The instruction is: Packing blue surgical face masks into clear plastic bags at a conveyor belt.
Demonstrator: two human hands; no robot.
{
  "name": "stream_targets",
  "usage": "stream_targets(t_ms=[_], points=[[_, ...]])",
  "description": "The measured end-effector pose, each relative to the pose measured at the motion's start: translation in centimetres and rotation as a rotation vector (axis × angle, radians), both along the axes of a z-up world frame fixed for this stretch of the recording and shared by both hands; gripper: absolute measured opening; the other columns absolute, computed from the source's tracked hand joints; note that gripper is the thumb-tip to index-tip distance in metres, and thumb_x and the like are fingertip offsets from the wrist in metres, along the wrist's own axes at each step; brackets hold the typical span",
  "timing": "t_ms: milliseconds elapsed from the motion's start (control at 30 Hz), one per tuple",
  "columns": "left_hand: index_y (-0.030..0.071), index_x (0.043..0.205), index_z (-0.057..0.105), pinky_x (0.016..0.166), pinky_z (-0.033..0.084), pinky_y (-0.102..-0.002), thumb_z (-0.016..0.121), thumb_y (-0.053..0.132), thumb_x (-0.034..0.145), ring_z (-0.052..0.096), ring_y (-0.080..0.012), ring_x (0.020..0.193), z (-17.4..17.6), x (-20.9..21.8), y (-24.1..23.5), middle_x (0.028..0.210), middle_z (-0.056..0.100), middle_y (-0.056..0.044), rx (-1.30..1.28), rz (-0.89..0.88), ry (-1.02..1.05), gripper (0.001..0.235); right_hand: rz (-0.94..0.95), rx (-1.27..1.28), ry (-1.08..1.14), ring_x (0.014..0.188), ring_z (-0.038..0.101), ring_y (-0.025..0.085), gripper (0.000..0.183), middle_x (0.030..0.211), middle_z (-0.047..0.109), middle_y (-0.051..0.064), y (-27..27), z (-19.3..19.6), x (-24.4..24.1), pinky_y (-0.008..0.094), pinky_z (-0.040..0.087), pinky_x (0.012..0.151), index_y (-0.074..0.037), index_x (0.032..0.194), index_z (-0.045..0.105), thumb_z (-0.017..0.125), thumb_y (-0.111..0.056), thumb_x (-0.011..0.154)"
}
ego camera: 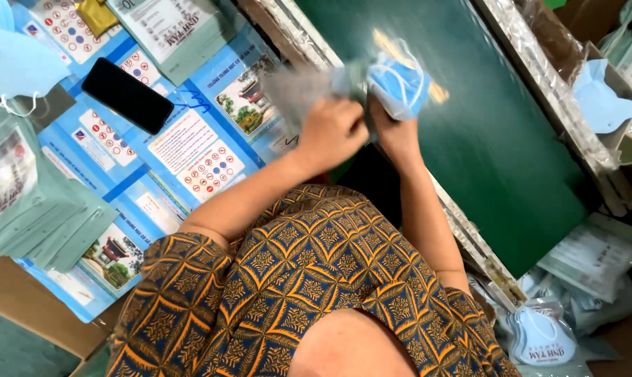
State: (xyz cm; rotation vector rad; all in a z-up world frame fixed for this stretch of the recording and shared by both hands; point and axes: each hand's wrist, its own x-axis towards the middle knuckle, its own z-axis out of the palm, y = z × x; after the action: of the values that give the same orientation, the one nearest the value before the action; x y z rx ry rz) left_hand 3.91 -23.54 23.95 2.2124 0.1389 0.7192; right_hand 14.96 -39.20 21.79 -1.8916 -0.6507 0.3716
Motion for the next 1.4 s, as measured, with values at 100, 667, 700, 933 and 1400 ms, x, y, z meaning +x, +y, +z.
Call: stream_targets(t_ms=[100,667,700,933,1400], points=[[0.007,0.086,0.067,0.080,0.047,-0.048,0.070,0.022,0.095,0.065,-0.0330,0.084,1.4,0.0,0.0,0.086,0.066,-0.010,-0.144,-0.066,0.094,0.018,-0.047,0.091,0.228,0.108,0.063,0.013,0.029,0.116,0.070,0.000,-0.6,2.2,0.1,0.032,0.051,0.098,-0.003,0.127,0.066,0.066,-0.015,0.100],[0.004,0.107,0.070,0.079,0.055,-0.033,0.079,0.016,0.091,0.070,-0.0185,0.089,2.7,0.9,4.7,0.097,0.073,-0.008,-0.426,-0.464,0.127,0.022,0.471,-0.485,-0.183,0.085,0.068,0.031,0.028,0.097,0.073,0.018,-1.7,6.5,0.8,0.040,0.053,0.078,-0.006,0.104,0.076,0.083,-0.025,0.086],[0.004,0.107,0.069,0.076,0.055,-0.032,0.084,0.015,0.083,0.070,-0.0154,0.085,2.7,0.8,5.2,0.093,0.074,-0.006,-0.490,-0.386,0.229,0.030,0.383,-0.374,-0.105,0.087,0.068,0.030,0.025,0.098,0.072,0.016,-1.7,7.3,0.9,0.038,0.054,0.079,-0.007,0.107,0.076,0.081,-0.024,0.090],[0.005,0.109,0.072,0.077,0.053,-0.028,0.075,0.010,0.094,0.062,-0.0097,0.087,-0.4,0.7,4.1,0.095,0.069,-0.005,-0.799,-0.371,0.197,0.015,0.279,-0.021,-0.225,0.089,0.066,0.030,0.029,0.099,0.067,0.014,0.8,8.1,-1.3,0.036,0.052,0.080,-0.002,0.117,0.063,0.075,-0.011,0.092],[0.006,0.111,0.070,0.082,0.056,-0.025,0.073,0.016,0.097,0.065,-0.0046,0.092,-1.1,2.7,5.5,0.100,0.071,0.005,-0.964,-0.315,0.165,0.017,-0.165,-0.204,-0.219,0.088,0.062,0.014,0.010,0.090,0.065,0.008,-8.6,7.5,2.4,0.029,0.051,0.082,-0.001,0.099,0.070,0.074,-0.010,0.099]])
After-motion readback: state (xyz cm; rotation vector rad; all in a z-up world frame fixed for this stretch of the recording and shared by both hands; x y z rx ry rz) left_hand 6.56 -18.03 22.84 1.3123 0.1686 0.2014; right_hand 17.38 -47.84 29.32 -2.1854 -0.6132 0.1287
